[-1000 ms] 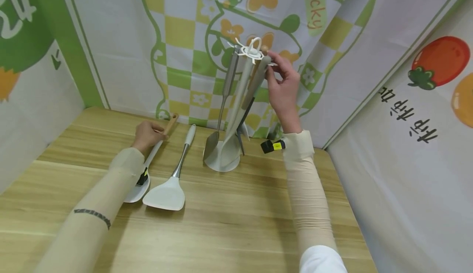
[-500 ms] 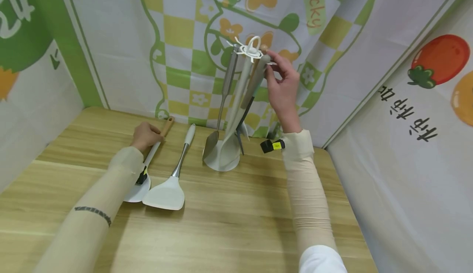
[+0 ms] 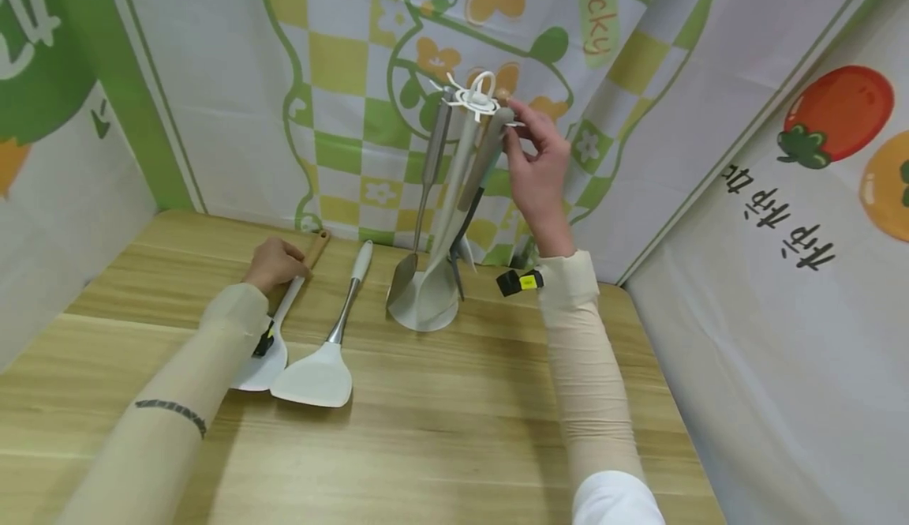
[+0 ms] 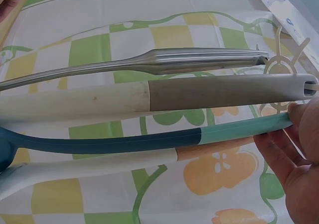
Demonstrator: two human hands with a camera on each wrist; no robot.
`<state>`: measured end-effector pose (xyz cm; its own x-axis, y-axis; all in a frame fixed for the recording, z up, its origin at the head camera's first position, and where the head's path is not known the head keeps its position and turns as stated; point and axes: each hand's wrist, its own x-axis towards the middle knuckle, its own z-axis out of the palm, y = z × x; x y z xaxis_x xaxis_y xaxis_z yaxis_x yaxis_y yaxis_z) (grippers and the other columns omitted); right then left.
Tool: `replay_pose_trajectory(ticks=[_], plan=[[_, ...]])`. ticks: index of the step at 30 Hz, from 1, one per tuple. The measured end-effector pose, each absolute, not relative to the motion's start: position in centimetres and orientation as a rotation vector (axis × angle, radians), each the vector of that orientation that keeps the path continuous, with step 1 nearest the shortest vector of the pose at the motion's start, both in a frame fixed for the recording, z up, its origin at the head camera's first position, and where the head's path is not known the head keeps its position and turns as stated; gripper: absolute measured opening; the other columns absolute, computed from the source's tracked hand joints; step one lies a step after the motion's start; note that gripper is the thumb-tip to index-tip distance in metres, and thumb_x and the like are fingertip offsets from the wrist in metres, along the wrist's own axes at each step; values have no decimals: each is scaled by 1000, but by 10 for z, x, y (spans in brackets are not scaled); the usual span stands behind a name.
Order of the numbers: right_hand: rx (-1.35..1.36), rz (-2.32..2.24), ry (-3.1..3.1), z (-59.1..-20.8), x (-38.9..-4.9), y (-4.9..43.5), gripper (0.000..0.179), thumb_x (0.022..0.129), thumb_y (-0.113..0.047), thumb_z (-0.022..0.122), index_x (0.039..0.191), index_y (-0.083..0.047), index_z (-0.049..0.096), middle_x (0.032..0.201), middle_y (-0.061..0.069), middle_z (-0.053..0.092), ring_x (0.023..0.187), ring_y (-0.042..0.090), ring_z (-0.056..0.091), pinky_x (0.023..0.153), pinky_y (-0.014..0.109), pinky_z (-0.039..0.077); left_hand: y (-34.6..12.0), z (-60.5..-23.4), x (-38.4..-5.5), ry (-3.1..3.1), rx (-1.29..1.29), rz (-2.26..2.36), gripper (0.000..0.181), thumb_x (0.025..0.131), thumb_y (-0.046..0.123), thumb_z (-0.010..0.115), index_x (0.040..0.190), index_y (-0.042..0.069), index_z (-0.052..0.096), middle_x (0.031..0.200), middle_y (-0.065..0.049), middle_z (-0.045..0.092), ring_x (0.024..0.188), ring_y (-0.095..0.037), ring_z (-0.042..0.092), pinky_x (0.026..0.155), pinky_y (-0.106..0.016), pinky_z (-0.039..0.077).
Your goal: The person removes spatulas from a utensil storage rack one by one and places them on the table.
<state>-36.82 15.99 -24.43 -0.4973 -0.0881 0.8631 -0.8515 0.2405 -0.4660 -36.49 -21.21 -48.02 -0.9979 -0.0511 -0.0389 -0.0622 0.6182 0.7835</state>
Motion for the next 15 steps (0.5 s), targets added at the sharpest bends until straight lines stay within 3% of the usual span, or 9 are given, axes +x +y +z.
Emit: replay_pose_trajectory(ticks=[4, 7, 11, 15], plan=[[865, 1330, -1775, -245, -367, 157, 30, 97, 7, 61, 126, 8, 66, 112, 25, 66, 91, 8, 68, 73, 23, 63, -217, -478, -359, 2799, -89, 1326, 50, 82, 13, 76, 120, -16, 64, 115, -35, 65, 91, -37, 64, 72, -32, 56], [854, 1346, -1766, -245, -367, 155, 30, 96, 8, 61, 126, 8, 67, 112, 25, 67, 89, 7, 68, 73, 22, 63, -219, -474, -356, 2793, -76, 1284, 51, 86, 16, 73, 124, -16, 61, 121, -36, 63, 102, -44, 63, 85, -45, 58], [838, 1359, -1758, -245, -365, 155, 30, 96, 9, 61, 125, 9, 67, 110, 25, 67, 89, 7, 68, 72, 22, 63, -219, -469, -352, 2773, -37, 1224, 51, 91, 17, 66, 129, -16, 58, 132, -37, 57, 123, -53, 52, 106, -60, 47], [841, 1346, -1761, -244, -366, 156, 29, 96, 7, 61, 125, 8, 67, 110, 25, 68, 89, 6, 69, 73, 22, 63, -216, -462, -348, 2726, -17, 1251, 48, 94, 15, 60, 130, -17, 56, 135, -38, 54, 128, -53, 48, 111, -61, 43]])
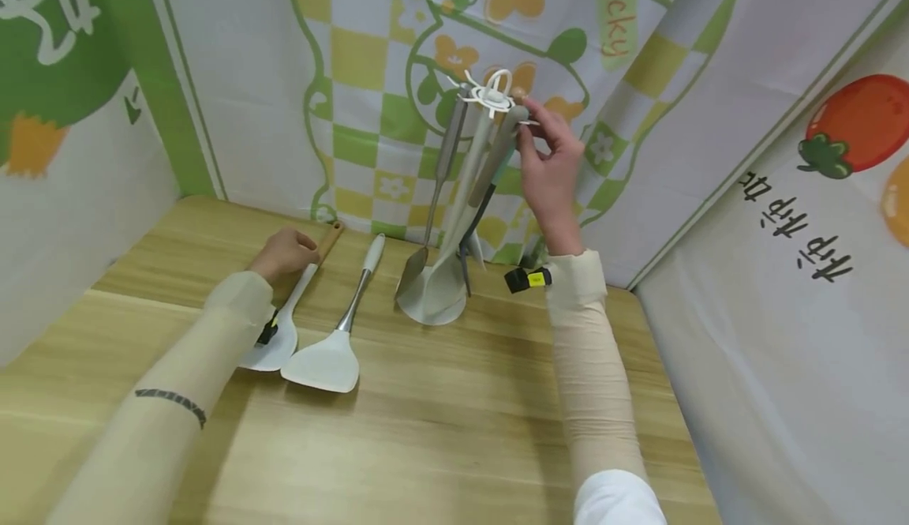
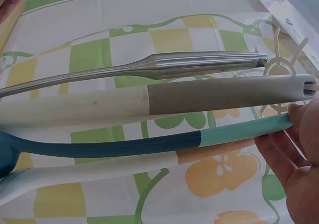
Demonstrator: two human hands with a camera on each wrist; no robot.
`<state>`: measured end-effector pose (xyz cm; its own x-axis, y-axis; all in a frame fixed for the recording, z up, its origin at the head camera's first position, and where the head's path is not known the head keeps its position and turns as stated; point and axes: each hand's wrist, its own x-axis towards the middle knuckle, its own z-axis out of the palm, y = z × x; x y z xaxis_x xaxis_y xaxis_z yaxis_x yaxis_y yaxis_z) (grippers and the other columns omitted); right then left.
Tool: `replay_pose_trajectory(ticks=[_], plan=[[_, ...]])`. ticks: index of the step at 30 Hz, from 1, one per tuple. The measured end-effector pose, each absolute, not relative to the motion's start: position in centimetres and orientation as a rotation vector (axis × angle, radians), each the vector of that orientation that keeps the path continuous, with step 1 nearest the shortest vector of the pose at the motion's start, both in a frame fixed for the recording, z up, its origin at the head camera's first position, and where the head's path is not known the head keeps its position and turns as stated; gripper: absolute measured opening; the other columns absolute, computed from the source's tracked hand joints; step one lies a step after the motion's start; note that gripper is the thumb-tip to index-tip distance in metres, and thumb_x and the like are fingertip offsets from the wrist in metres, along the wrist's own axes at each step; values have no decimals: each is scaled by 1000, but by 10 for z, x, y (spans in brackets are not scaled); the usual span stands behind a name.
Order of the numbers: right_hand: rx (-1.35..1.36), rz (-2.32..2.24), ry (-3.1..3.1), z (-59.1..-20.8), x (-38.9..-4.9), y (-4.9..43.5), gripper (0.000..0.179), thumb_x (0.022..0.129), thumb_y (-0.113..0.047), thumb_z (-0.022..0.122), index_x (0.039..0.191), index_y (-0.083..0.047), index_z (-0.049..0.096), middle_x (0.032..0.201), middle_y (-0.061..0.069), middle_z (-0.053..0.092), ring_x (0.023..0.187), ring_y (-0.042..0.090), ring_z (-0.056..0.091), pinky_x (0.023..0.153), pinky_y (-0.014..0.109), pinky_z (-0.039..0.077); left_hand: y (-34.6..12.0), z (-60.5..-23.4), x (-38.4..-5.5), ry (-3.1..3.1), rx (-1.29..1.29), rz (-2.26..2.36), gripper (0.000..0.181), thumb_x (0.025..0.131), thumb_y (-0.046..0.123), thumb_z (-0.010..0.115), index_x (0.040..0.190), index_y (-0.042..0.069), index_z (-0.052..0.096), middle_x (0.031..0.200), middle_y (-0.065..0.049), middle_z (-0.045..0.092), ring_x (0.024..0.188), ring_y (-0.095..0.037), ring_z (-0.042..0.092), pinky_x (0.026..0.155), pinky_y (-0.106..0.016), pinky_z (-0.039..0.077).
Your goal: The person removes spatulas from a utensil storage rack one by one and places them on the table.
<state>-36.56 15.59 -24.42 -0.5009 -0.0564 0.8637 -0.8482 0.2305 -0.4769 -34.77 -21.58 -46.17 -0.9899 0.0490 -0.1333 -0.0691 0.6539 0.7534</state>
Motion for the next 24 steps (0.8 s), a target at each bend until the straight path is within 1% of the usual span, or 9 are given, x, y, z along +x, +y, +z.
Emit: replay_pose_trajectory(ticks=[5, 10, 15, 20, 23, 24], plan=[[857, 1352, -1759, -242, -367, 160, 28, 96, 6, 62, 124, 8, 68, 111, 24, 68, 89, 6, 69, 73, 22, 63, -210, -447, -346, 2708, 10, 1245, 48, 96, 15, 56, 132, -17, 52, 136, -38, 53, 129, -53, 48, 110, -60, 43], [841, 1371, -1760, -241, -367, 161, 27, 96, 6, 62, 123, 9, 68, 112, 25, 68, 88, 6, 68, 72, 19, 62, -205, -436, -344, 2776, 29, 1173, 48, 94, 17, 56, 129, -17, 55, 132, -38, 56, 125, -53, 50, 109, -60, 45], [821, 1381, -1792, -240, -365, 158, 28, 96, 10, 61, 123, 12, 66, 115, 29, 68, 88, 4, 66, 73, 17, 61, -201, -433, -341, 2806, 22, 1199, 49, 94, 14, 55, 132, -17, 54, 134, -38, 55, 126, -52, 52, 108, -58, 47], [823, 1389, -1810, -234, -350, 152, 28, 96, 12, 59, 123, 16, 64, 118, 33, 67, 87, 2, 65, 74, 18, 61, -196, -432, -339, 2789, 44, 1310, 50, 92, 11, 53, 136, -15, 53, 137, -38, 54, 128, -50, 52, 106, -55, 51], [816, 1385, -1823, -228, -338, 148, 27, 96, 12, 58, 122, 16, 64, 118, 32, 68, 86, 1, 65, 74, 19, 62, -195, -431, -338, 2783, 58, 1359, 48, 95, 9, 53, 137, -15, 52, 140, -37, 52, 130, -50, 51, 109, -55, 48], [816, 1384, -1821, -228, -339, 148, 27, 96, 10, 58, 122, 15, 65, 118, 30, 69, 85, 1, 65, 73, 18, 61, -194, -431, -338, 2782, 63, 1374, 48, 96, 9, 53, 137, -15, 52, 141, -36, 52, 131, -50, 50, 110, -55, 48]])
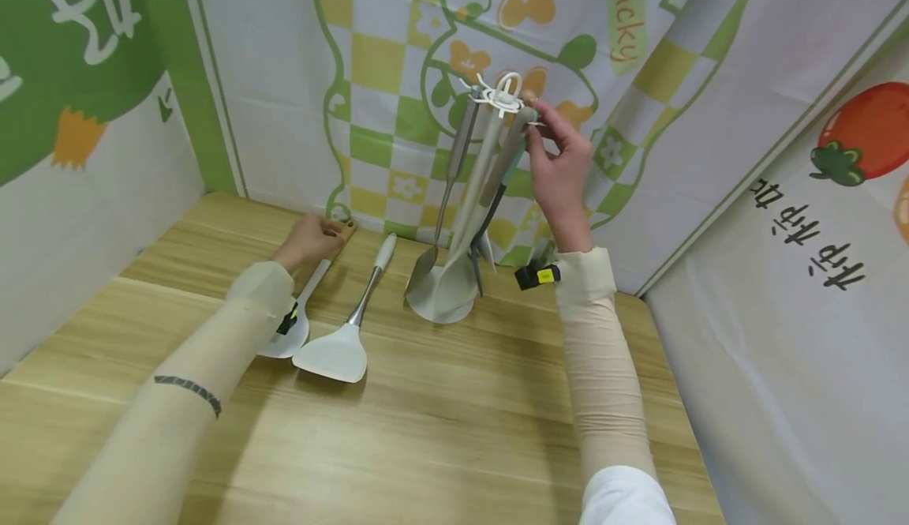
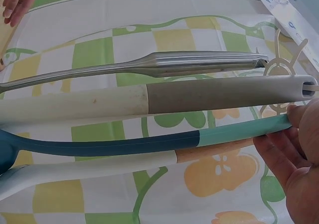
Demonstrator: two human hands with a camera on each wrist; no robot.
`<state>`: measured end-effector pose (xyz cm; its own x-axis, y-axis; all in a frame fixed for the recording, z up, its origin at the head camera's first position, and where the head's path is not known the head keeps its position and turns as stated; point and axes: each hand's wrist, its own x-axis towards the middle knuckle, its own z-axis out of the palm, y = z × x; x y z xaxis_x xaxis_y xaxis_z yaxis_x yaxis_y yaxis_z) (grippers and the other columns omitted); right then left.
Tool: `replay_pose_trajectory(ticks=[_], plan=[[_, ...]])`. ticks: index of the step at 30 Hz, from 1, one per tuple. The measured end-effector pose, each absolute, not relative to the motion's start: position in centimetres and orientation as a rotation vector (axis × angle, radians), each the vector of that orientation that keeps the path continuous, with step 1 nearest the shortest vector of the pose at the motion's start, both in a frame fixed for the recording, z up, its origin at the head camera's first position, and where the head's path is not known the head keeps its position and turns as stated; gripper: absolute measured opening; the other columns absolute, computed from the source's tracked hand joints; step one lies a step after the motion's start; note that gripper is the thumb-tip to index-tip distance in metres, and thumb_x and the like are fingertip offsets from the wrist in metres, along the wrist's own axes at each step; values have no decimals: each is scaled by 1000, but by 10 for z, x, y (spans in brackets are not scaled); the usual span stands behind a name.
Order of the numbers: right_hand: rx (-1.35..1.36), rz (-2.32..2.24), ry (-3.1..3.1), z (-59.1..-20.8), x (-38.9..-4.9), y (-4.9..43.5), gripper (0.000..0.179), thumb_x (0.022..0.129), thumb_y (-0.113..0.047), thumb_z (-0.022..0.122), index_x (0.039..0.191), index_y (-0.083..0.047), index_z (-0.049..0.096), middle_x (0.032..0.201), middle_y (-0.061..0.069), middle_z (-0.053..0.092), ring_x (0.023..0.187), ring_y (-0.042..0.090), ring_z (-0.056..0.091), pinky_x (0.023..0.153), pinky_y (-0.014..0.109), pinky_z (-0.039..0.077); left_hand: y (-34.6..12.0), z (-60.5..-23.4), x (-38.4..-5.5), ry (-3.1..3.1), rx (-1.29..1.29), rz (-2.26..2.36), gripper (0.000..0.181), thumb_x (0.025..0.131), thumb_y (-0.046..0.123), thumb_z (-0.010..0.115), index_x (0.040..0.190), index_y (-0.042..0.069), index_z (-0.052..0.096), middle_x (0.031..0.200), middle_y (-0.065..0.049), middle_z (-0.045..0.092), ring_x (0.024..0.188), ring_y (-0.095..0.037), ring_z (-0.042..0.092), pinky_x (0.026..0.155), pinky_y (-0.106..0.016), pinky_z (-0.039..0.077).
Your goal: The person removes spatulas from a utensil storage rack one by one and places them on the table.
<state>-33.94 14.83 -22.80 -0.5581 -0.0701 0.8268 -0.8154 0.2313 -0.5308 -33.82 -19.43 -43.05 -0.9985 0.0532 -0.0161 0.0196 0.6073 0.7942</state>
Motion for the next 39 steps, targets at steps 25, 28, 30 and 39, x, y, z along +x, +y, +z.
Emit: replay_pose_trajectory(ticks=[25, 28, 30, 39], plan=[[856, 1379, -1810, -227, -336, 149, 27, 97, 11, 56, 123, 17, 63, 123, 32, 66, 87, 2, 66, 71, 18, 61, -145, -404, -352, 2736, 320, 1735, 58, 110, 39, 43, 148, -6, 45, 151, -26, 47, 136, -44, 50, 115, -56, 42], [845, 1383, -1807, -227, -336, 147, 27, 97, 12, 56, 123, 17, 63, 122, 31, 67, 86, 2, 65, 71, 17, 61, -137, -399, -354, 2739, 345, 1751, 60, 110, 40, 40, 150, -4, 42, 152, -25, 47, 138, -43, 47, 117, -56, 40], [837, 1385, -1808, -227, -335, 146, 27, 97, 12, 56, 122, 17, 63, 121, 30, 67, 85, 2, 65, 70, 17, 60, -131, -396, -355, 2754, 370, 1766, 59, 110, 39, 40, 150, -5, 43, 151, -26, 48, 138, -43, 47, 118, -56, 39], [822, 1379, -1807, -230, -336, 145, 27, 97, 11, 56, 122, 17, 63, 119, 30, 68, 85, 2, 65, 71, 20, 62, -105, -379, -353, 2731, 521, 1963, 57, 109, 39, 46, 150, 0, 45, 146, -20, 56, 132, -37, 55, 114, -50, 45]])
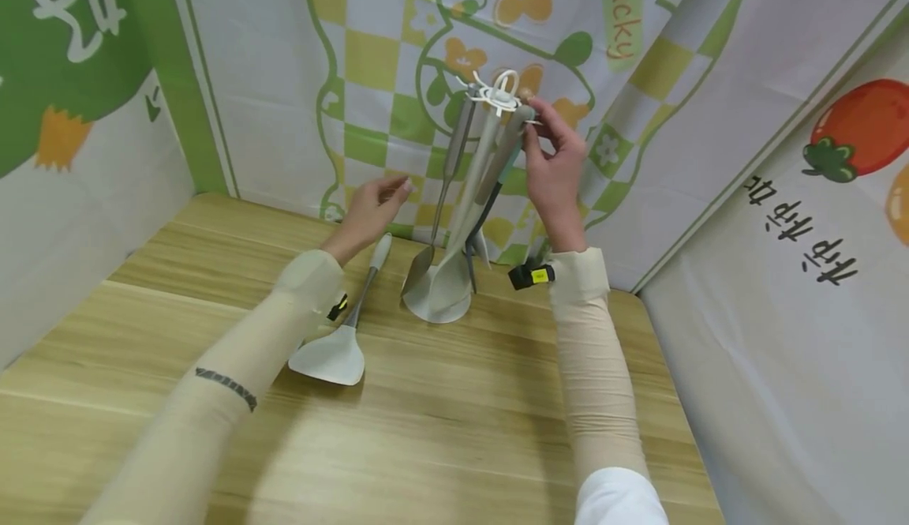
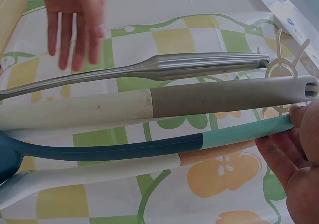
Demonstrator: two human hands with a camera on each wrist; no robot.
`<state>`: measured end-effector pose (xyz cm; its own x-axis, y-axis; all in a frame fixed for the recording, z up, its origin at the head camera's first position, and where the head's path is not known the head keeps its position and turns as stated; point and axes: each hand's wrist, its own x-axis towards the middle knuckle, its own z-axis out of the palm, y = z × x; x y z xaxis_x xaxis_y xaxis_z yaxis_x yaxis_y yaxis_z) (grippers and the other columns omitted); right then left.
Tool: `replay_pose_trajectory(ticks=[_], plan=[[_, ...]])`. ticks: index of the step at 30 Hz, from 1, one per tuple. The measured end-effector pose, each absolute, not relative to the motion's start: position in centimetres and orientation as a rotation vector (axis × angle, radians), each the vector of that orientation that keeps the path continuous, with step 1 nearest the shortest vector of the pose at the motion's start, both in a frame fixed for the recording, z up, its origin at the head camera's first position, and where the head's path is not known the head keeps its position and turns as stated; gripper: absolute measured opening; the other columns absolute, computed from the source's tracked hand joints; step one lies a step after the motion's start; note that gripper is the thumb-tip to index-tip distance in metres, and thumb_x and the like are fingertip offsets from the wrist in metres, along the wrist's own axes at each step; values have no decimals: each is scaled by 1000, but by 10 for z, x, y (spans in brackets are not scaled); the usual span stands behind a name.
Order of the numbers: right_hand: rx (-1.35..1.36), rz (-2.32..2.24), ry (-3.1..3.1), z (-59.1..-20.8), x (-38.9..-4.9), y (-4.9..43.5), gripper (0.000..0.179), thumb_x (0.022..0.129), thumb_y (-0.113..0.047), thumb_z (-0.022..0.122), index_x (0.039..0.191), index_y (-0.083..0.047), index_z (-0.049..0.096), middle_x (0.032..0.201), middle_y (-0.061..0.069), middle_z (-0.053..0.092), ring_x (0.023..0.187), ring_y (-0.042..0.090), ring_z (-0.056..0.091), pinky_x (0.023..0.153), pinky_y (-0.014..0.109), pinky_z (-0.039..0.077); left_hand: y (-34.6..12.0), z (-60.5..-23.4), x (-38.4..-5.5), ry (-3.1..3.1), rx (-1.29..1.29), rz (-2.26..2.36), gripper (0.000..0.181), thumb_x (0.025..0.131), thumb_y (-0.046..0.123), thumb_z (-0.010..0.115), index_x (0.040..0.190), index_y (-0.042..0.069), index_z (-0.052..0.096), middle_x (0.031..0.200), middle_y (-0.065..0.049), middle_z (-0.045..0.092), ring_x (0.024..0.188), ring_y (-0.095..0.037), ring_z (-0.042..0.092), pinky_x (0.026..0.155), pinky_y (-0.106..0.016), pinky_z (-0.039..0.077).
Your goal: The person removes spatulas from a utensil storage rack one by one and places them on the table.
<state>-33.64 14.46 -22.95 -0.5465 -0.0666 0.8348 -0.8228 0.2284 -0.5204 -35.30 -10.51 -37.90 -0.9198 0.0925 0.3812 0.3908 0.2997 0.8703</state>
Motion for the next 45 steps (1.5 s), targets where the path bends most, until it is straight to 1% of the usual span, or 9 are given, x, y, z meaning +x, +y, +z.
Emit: replay_pose_trajectory(ticks=[7, 12, 15, 21, 25, 29, 32, 38, 45], plan=[[812, 1383, -1805, -243, -360, 152, 29, 98, 9, 57, 126, 13, 64, 120, 28, 69, 87, 2, 66, 71, 21, 62, -90, -370, -350, -2074, -490, -1764, 50, 107, 27, 53, 147, -3, 48, 144, -22, 55, 130, -34, 57, 112, -43, 49], [826, 1387, -1792, -245, -364, 154, 29, 99, 6, 59, 126, 7, 66, 120, 22, 71, 88, 6, 68, 71, 19, 62, -81, -363, -349, -2002, -517, -1806, 47, 106, 21, 55, 146, -4, 49, 143, -22, 57, 129, -34, 58, 111, -40, 50], [836, 1389, -1783, -243, -364, 153, 28, 99, 5, 59, 125, 6, 67, 120, 20, 71, 88, 8, 68, 71, 20, 62, -76, -358, -352, -1978, -536, -1826, 46, 105, 16, 56, 146, -5, 49, 142, -23, 57, 129, -34, 58, 110, -38, 50], [834, 1385, -1769, -243, -365, 154, 28, 98, 7, 59, 125, 7, 67, 118, 21, 72, 87, 8, 68, 72, 22, 63, -66, -347, -352, -1978, -586, -1834, 46, 104, 9, 58, 146, -7, 48, 141, -25, 58, 129, -37, 58, 110, -44, 50], [829, 1372, -1764, -242, -366, 154, 28, 98, 7, 59, 124, 7, 67, 119, 20, 72, 87, 8, 69, 74, 24, 63, -61, -343, -352, -1986, -589, -1825, 47, 104, 10, 58, 146, -6, 48, 140, -22, 59, 129, -34, 59, 110, -41, 51], [845, 1373, -1766, -242, -365, 154, 28, 98, 6, 60, 124, 7, 67, 122, 19, 71, 89, 9, 70, 75, 24, 63, -58, -330, -337, -1992, -577, -1832, 46, 104, 7, 56, 146, -8, 46, 140, -24, 59, 129, -36, 59, 109, -38, 51], [855, 1379, -1763, -241, -365, 154, 27, 97, 6, 60, 124, 8, 67, 122, 19, 71, 89, 9, 70, 75, 23, 63, -55, -326, -336, -1978, -572, -1856, 46, 103, 3, 56, 146, -10, 45, 141, -28, 57, 129, -40, 57, 109, -40, 51], [844, 1391, -1766, -240, -365, 155, 26, 98, 6, 60, 123, 8, 67, 122, 19, 71, 88, 9, 69, 73, 21, 62, -51, -335, -353, -1910, -576, -1891, 46, 103, 5, 59, 147, -3, 48, 139, -26, 59, 128, -37, 59, 108, -38, 52], [830, 1424, -1773, -240, -364, 153, 27, 98, 5, 61, 124, 6, 68, 124, 17, 71, 90, 11, 69, 74, 23, 63, -41, -332, -353, -1817, -588, -1930, 52, 100, 2, 61, 150, -1, 45, 132, -29, 62, 117, -43, 64, 103, -39, 56]])
